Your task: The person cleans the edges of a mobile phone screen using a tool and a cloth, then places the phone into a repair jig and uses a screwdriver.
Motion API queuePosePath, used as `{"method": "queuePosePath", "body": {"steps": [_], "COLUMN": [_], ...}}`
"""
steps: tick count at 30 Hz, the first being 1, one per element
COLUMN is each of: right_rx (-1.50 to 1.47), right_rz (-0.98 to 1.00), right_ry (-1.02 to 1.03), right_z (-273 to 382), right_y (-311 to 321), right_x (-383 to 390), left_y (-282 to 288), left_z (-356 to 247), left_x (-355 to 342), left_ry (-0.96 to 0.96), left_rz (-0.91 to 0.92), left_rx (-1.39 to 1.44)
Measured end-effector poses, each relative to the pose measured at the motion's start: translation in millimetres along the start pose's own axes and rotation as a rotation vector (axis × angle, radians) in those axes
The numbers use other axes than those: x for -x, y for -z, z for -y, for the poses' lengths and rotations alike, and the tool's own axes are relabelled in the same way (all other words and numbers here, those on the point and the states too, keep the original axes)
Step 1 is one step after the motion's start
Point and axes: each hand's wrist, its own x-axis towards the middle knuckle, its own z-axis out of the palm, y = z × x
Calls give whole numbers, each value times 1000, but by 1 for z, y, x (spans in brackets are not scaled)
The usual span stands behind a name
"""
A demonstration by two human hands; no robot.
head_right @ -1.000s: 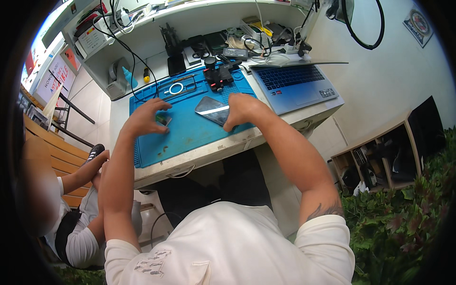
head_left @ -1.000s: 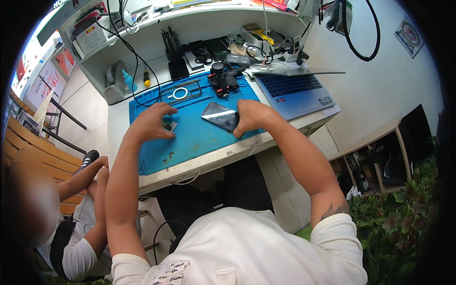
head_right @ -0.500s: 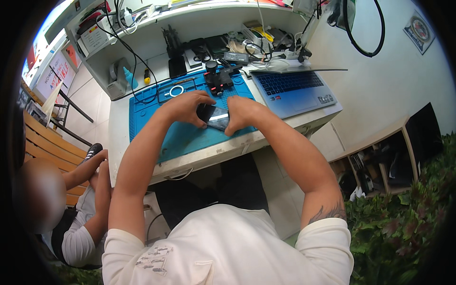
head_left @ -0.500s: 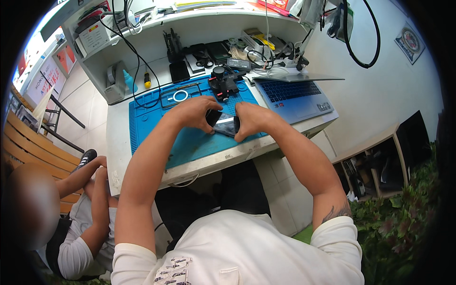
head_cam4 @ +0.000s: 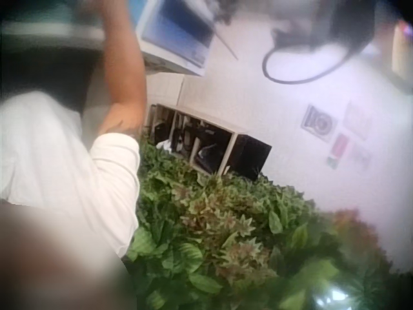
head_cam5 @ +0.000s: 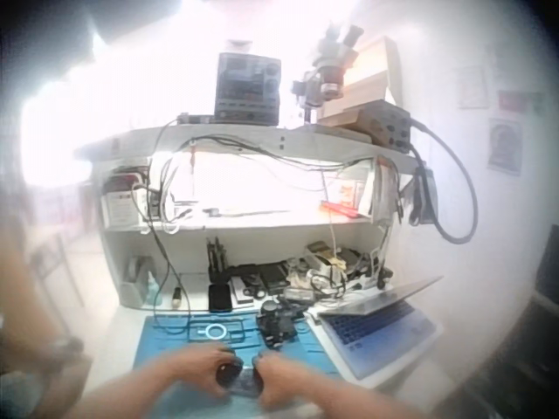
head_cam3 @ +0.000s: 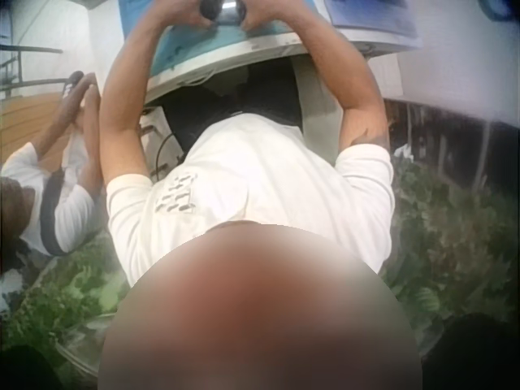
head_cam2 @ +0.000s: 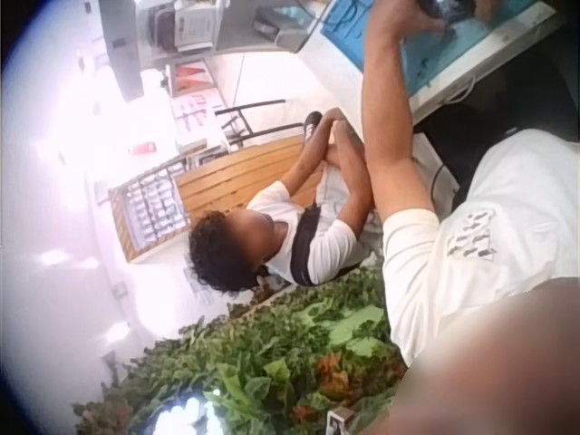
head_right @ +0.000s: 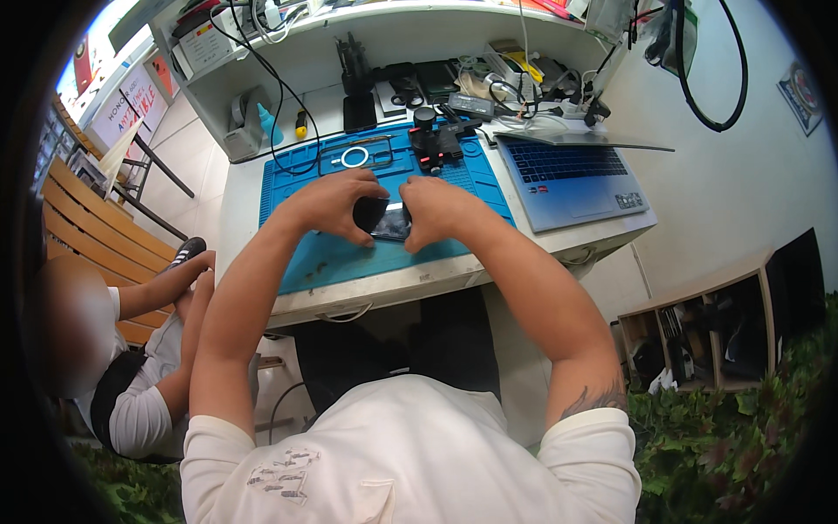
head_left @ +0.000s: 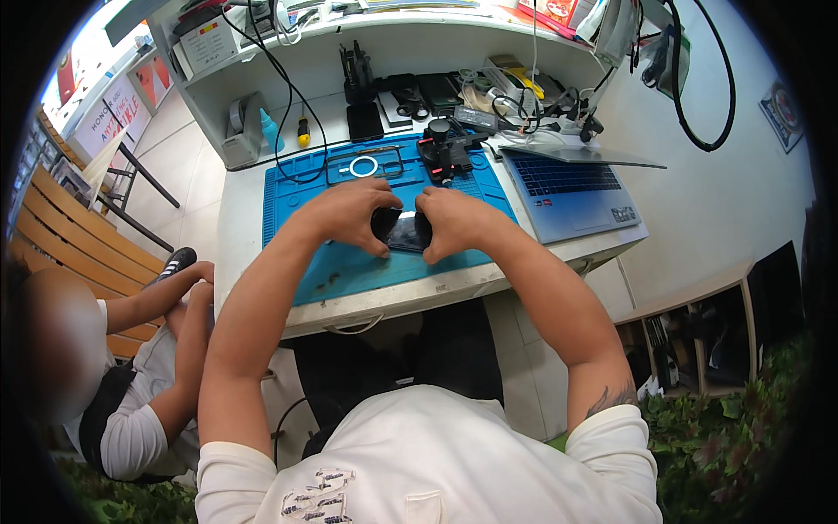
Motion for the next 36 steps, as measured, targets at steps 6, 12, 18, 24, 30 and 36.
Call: {"method": "queuePosePath", "body": {"steps": [6,12,18,24,30,36], "right_rx": [-58,-89,-73,-141,-253,-351], "right_rz": [26,13,90,141,148,112], "right_ry": [32,-4,-35,-86,-195,-211], "right_z": [-8,-12,-4,-1,9,12], "right_y": [4,-1,10,16,6,2], "right_x": [-6,-2,-7,-10,-2,-2], "left_y": [-5,5,2,-5,-29,-76], "left_z": [-12,-25,-22,0,-4,-36], "left_x": [-22,-31,-32,3,77,80], "left_ry": [-58,-15,-14,127,635,526], "left_rz": [19,98,112,-236,-391,-646], "left_rx": [8,-33,-20,255,829,1305]}}
